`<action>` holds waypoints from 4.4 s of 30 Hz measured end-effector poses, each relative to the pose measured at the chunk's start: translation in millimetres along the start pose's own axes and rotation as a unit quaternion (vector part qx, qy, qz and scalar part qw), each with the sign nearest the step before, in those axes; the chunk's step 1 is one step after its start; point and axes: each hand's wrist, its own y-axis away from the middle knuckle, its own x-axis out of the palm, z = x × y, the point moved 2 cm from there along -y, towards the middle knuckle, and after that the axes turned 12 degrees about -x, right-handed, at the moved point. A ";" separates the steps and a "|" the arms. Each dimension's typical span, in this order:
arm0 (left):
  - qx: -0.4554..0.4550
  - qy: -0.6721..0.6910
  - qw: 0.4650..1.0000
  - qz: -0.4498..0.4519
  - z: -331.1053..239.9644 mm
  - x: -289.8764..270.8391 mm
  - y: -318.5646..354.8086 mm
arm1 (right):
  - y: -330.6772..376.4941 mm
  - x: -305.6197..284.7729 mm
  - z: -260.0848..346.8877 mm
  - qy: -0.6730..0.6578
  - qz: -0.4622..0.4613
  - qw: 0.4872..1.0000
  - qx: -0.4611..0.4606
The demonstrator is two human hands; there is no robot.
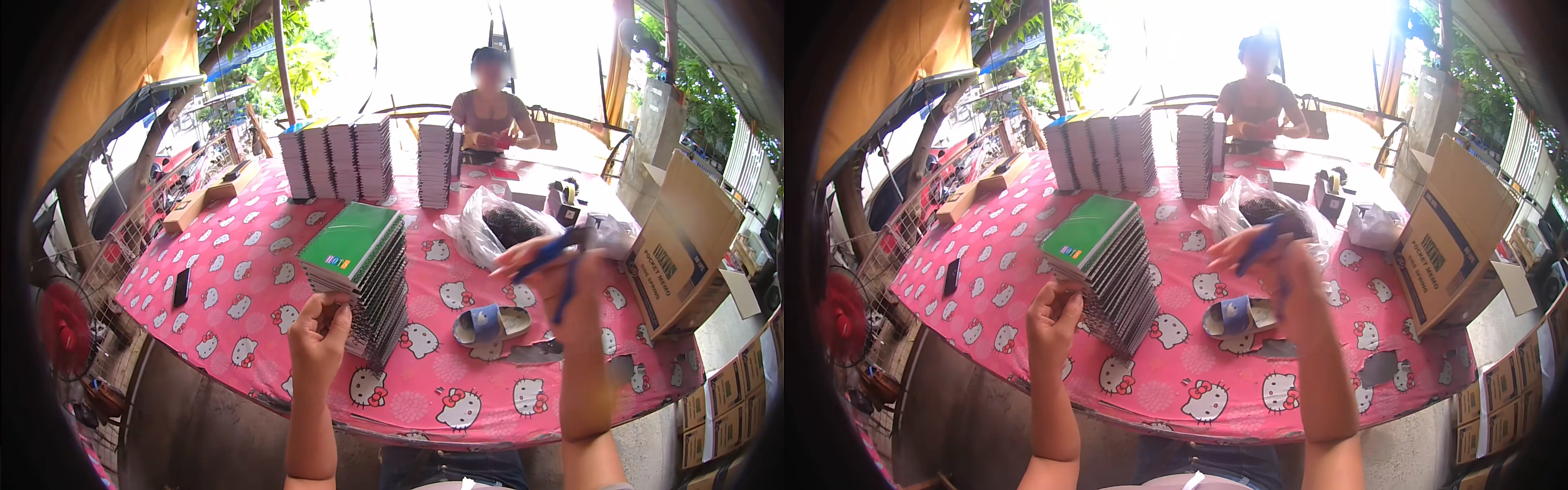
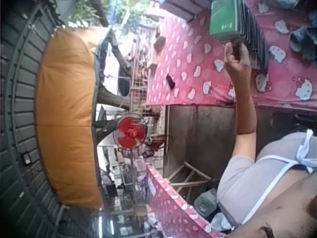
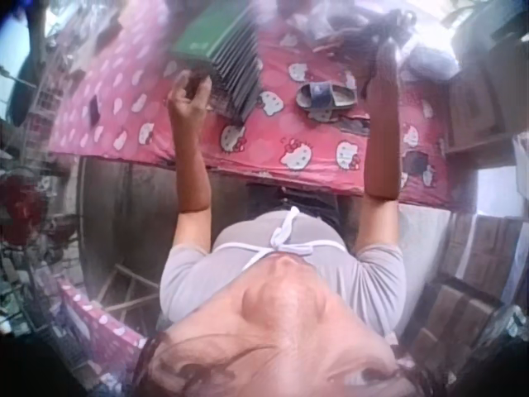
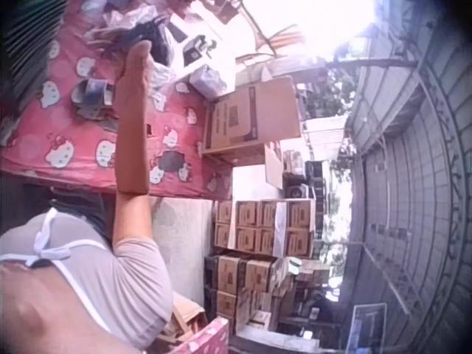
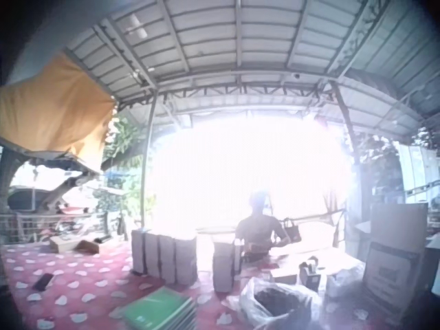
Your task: The person trims excess plastic spiral from the edge of notebooks using a pair of blue-handled snips, then places the finished notebooks onto a large stack on the table.
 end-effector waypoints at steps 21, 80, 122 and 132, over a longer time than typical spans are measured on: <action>-0.058 -0.007 0.996 0.070 3.6 -1.6 -13.9 | 21.1 57.1 -87.8 0.467 0.243 0.834 0.167; -0.043 -0.060 0.997 0.011 18.9 -0.8 -5.9 | 16.8 73.6 -104.7 0.621 0.249 0.742 0.027; -0.061 -0.080 0.995 -0.001 38.8 6.7 5.6 | 36.4 66.1 -116.4 0.619 0.245 0.746 -0.019; -0.033 -0.141 0.989 -0.018 45.5 7.9 6.5 | 35.8 58.1 -105.8 0.667 0.237 0.702 -0.086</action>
